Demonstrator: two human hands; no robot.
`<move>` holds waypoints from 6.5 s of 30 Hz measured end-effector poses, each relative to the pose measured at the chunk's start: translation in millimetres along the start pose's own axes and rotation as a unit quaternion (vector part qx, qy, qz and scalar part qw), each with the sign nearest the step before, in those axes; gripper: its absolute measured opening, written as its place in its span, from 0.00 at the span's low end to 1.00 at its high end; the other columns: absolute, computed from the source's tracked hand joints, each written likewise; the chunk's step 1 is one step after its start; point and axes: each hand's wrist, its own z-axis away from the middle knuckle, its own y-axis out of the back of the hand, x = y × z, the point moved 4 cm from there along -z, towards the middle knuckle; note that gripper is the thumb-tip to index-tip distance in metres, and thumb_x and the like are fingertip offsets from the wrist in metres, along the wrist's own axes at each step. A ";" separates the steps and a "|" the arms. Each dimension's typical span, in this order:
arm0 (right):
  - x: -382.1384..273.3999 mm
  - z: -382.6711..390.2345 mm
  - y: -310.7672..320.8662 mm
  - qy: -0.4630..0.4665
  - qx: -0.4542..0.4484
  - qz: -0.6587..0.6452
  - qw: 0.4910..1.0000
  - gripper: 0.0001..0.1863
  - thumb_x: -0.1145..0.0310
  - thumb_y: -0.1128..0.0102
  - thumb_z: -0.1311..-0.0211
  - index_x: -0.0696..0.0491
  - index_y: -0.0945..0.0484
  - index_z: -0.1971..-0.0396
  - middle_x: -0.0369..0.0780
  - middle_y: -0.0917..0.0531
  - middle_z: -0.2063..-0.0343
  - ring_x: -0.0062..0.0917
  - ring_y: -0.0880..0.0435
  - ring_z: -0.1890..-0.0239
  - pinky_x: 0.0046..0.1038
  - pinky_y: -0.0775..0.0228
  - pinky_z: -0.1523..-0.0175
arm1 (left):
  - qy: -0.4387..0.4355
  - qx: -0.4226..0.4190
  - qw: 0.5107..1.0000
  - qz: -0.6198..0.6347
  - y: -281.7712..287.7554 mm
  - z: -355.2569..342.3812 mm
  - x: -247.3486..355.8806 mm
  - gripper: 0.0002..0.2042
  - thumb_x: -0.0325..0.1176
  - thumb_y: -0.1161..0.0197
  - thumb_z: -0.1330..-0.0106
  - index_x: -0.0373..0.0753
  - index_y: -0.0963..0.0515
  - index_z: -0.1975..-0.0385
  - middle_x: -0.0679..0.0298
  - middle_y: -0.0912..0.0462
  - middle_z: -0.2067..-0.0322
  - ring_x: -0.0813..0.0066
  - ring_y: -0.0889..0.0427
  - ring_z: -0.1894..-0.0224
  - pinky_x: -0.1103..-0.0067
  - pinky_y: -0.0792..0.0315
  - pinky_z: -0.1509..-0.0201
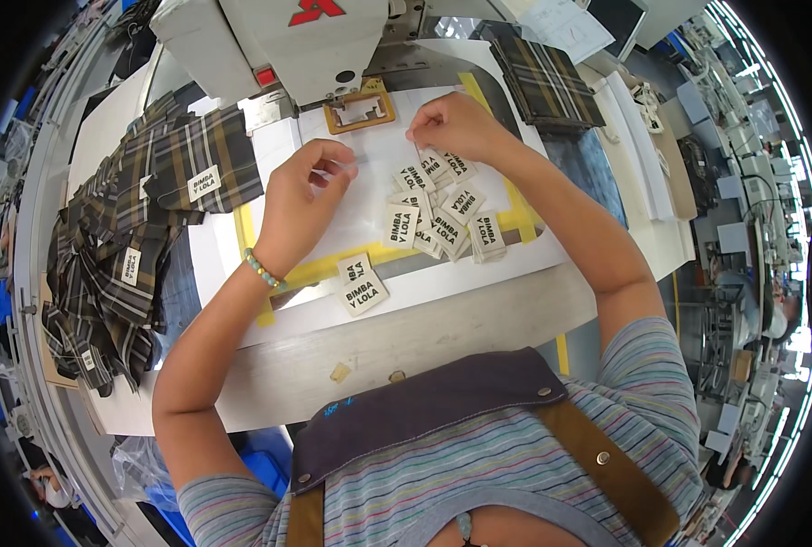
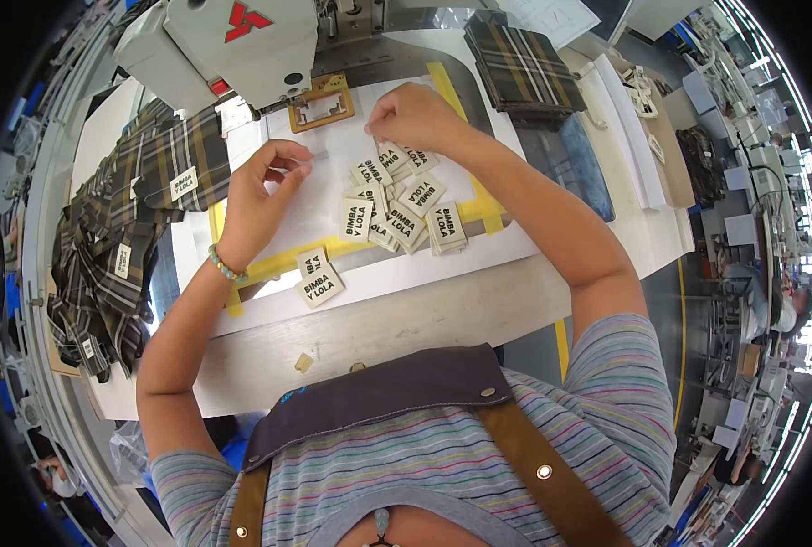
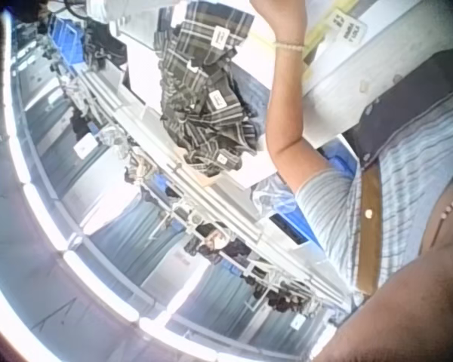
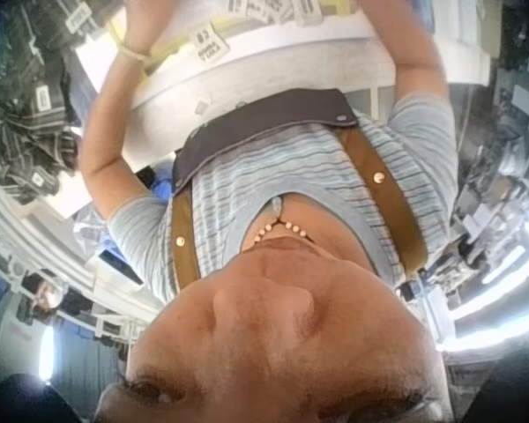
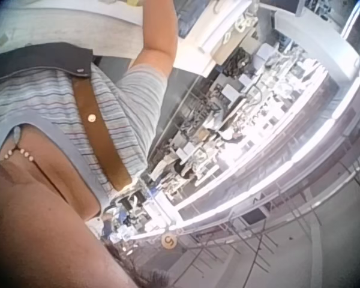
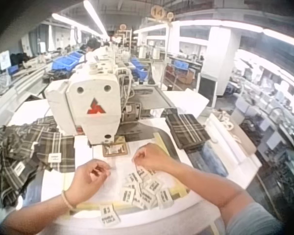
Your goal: The person repeatedly picks up plaid fabric pieces and small white labels, aligns them under a sewing machine, and sews the labels onto the fabric. The finished pieces are placed into a growing stack on the left side of the table.
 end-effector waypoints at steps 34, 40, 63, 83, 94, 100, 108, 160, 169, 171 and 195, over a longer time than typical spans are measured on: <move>-19.4 39.1 -42.5 0.232 0.096 0.312 0.916 0.32 0.44 0.46 0.21 0.50 0.24 0.29 0.53 0.32 0.26 0.48 0.39 0.22 0.58 0.47 0.23 | -0.181 -0.044 0.918 -0.351 -7.3 2.9 -6.0 0.27 0.41 0.35 0.25 0.35 0.27 0.30 0.54 0.25 0.28 0.47 0.33 0.23 0.58 0.37 0.22; -18.3 38.1 -46.7 0.226 0.113 0.334 0.908 0.30 0.47 0.44 0.21 0.48 0.26 0.27 0.52 0.33 0.25 0.49 0.38 0.23 0.51 0.45 0.22 | -0.175 -0.073 0.909 -0.370 -13.8 -0.4 -4.3 0.31 0.47 0.36 0.24 0.37 0.30 0.27 0.52 0.30 0.25 0.42 0.43 0.19 0.50 0.46 0.18; -16.1 62.6 28.9 0.170 0.135 0.288 0.933 0.23 0.53 0.36 0.25 0.51 0.15 0.40 0.44 0.15 0.41 0.42 0.20 0.34 0.42 0.29 0.29 | -0.173 -0.102 0.902 -0.383 -3.1 -6.1 -27.2 0.37 0.57 0.47 0.21 0.39 0.39 0.20 0.48 0.43 0.19 0.43 0.50 0.16 0.50 0.59 0.15; 61.5 98.8 136.1 0.056 0.278 0.388 0.877 0.06 0.67 0.31 0.34 0.51 0.08 0.64 0.36 0.10 0.60 0.38 0.11 0.56 0.38 0.19 0.53 | -0.220 -0.043 0.903 -0.366 38.7 16.6 5.4 0.21 0.37 0.32 0.28 0.38 0.21 0.38 0.58 0.24 0.28 0.51 0.30 0.25 0.58 0.37 0.23; 31.9 89.8 119.0 0.208 0.330 0.384 0.837 0.06 0.71 0.34 0.35 0.55 0.12 0.63 0.38 0.12 0.45 0.37 0.15 0.40 0.38 0.22 0.38 | -0.256 -0.080 0.916 -0.297 -1.0 14.5 18.8 0.21 0.29 0.28 0.35 0.36 0.19 0.42 0.56 0.24 0.29 0.50 0.28 0.27 0.60 0.32 0.26; 45.9 62.3 111.5 0.301 0.176 0.442 0.827 0.06 0.75 0.37 0.35 0.59 0.19 0.60 0.42 0.14 0.40 0.40 0.24 0.28 0.42 0.29 0.28 | -0.248 -0.095 0.916 -0.300 -1.8 17.0 13.7 0.21 0.27 0.28 0.36 0.36 0.19 0.42 0.56 0.24 0.29 0.50 0.27 0.27 0.60 0.32 0.27; 70.5 61.8 127.2 0.210 0.172 0.274 0.923 0.14 0.72 0.39 0.32 0.57 0.16 0.49 0.46 0.15 0.40 0.41 0.23 0.30 0.39 0.30 0.27 | -0.242 -0.091 0.918 -0.300 8.1 19.8 9.1 0.19 0.30 0.28 0.35 0.34 0.19 0.45 0.54 0.22 0.32 0.50 0.24 0.31 0.60 0.30 0.28; -5.2 44.4 7.3 0.321 0.121 0.400 0.850 0.19 0.71 0.35 0.34 0.54 0.14 0.44 0.37 0.15 0.40 0.32 0.22 0.33 0.37 0.30 0.31 | -0.266 0.000 0.841 -0.472 24.0 13.8 -13.5 0.18 0.24 0.35 0.37 0.32 0.17 0.46 0.60 0.15 0.42 0.60 0.18 0.44 0.66 0.21 0.41; 2.2 56.6 -4.2 0.276 0.095 0.363 0.885 0.24 0.55 0.41 0.22 0.53 0.18 0.36 0.42 0.26 0.26 0.40 0.38 0.20 0.45 0.44 0.19 | -0.202 -0.038 0.907 -0.367 23.7 27.5 -16.0 0.24 0.24 0.35 0.31 0.36 0.24 0.34 0.59 0.21 0.31 0.52 0.27 0.28 0.61 0.30 0.25; -0.4 53.9 -1.5 0.259 0.067 0.379 0.886 0.25 0.55 0.41 0.22 0.53 0.19 0.34 0.42 0.29 0.25 0.40 0.38 0.20 0.46 0.44 0.19 | -0.201 -0.039 0.908 -0.365 24.2 28.8 -17.9 0.24 0.24 0.35 0.31 0.36 0.23 0.34 0.60 0.21 0.31 0.52 0.27 0.27 0.61 0.30 0.25; 5.5 58.7 3.6 0.293 0.094 0.242 0.920 0.24 0.57 0.45 0.19 0.53 0.20 0.32 0.42 0.28 0.25 0.44 0.38 0.20 0.46 0.45 0.18 | -0.219 0.019 0.914 -0.341 34.7 32.1 -13.4 0.17 0.22 0.32 0.35 0.36 0.17 0.46 0.60 0.14 0.41 0.53 0.19 0.36 0.62 0.23 0.35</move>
